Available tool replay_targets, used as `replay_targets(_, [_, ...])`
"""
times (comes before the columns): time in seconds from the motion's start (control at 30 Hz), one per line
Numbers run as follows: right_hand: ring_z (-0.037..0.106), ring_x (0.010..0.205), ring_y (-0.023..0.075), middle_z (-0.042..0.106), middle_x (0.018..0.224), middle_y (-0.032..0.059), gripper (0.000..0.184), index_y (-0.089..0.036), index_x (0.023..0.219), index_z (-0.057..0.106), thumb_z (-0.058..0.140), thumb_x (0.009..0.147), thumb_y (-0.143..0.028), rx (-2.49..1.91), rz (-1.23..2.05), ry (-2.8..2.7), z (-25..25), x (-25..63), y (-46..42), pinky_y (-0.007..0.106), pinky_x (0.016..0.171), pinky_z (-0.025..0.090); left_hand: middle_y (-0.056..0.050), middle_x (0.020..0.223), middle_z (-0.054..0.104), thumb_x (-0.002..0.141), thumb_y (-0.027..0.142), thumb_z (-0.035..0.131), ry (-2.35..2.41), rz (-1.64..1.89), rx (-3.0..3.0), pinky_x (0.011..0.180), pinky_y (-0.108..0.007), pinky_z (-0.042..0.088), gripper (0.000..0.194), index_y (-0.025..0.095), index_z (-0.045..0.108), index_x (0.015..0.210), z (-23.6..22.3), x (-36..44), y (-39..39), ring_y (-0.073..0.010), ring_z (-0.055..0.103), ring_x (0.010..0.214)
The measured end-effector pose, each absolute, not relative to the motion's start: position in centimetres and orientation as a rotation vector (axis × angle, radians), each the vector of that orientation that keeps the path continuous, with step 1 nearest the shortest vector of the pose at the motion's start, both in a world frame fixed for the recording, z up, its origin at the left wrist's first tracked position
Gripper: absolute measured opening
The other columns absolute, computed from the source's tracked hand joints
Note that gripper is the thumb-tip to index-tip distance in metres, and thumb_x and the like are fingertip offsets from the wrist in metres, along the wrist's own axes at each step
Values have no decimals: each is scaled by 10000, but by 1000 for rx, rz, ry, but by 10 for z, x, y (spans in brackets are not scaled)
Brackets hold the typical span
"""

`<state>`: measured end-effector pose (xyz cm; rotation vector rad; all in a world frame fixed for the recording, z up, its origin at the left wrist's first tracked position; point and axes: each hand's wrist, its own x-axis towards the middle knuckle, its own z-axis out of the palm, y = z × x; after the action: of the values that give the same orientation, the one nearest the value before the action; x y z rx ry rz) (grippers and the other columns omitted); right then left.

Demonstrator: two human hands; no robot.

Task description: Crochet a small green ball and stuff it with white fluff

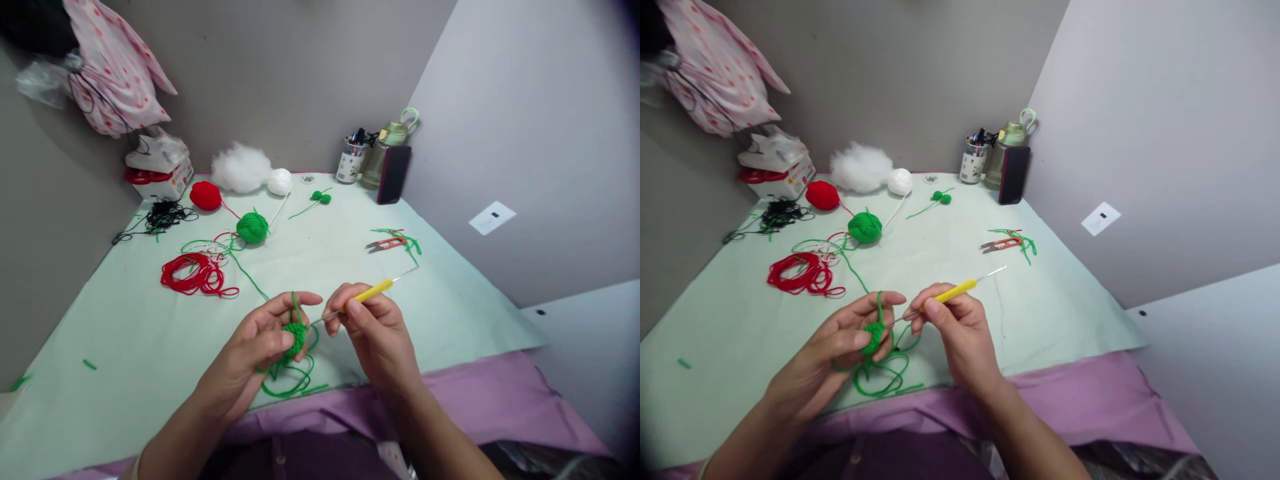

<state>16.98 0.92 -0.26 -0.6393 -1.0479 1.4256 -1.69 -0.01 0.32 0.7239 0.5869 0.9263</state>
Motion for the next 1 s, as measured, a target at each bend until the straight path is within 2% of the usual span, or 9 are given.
replay_targets(0.23, [646,709,111,671,830,4,155,-215,933,795,690,987,-316,-619,1374,-1186,-2,173,10,254,699,515,-7,833,599,790,232,765,572,878,699,586,-219,385,637,231,643,1415,4,-14,-4,-106,477,665])
replay_targets(0.4, [644,675,102,678,786,4,163,-205,896,801,715,967,-324,-595,1433,-1102,0,173,10,223,650,520,10,775,564,795,247,729,517,845,656,516,-219,292,555,194,695,1346,6,-16,-1,-69,446,556])
replay_targets(0.5, [639,661,100,684,770,9,167,-201,873,801,731,952,-330,-589,1503,-1028,2,173,11,211,627,521,11,769,559,794,252,718,494,878,663,520,-208,323,487,197,737,1278,7,-16,-1,-76,476,581])
replay_targets(0.6, [626,638,100,676,749,2,159,-211,872,796,737,946,-338,-589,1544,-995,0,170,10,214,618,519,10,832,591,792,240,772,630,962,765,622,-192,430,459,246,755,1250,6,-13,-5,-94,537,690])
replay_targets(0.67, [626,650,106,681,772,0,150,-226,890,797,731,952,-345,-597,1489,-1031,-3,165,9,229,635,524,5,901,636,812,228,798,755,1000,847,750,-199,486,462,288,744,1267,3,-10,-7,-112,588,792])
replay_targets(0.77, [673,808,150,730,862,25,134,-245,933,812,712,969,-326,-658,1249,-1190,-7,157,5,278,759,544,-15,1050,710,849,251,804,840,988,916,923,-247,503,493,327,702,1325,0,-7,-9,-157,652,968])
replay_targets(0.87, [696,926,188,779,941,53,143,-250,972,823,692,982,-307,-701,1107,-1305,-8,153,5,306,811,542,-38,1118,739,836,285,831,887,986,949,934,-270,505,610,318,636,1413,0,-6,-9,-195,667,1036])
replay_targets(1.0, [666,767,154,782,923,46,155,-253,969,821,698,974,-348,-716,1203,-1259,-5,156,11,281,714,530,-45,1112,738,796,334,874,904,997,928,923,-279,494,710,316,604,1452,4,-9,-7,-208,657,1047])
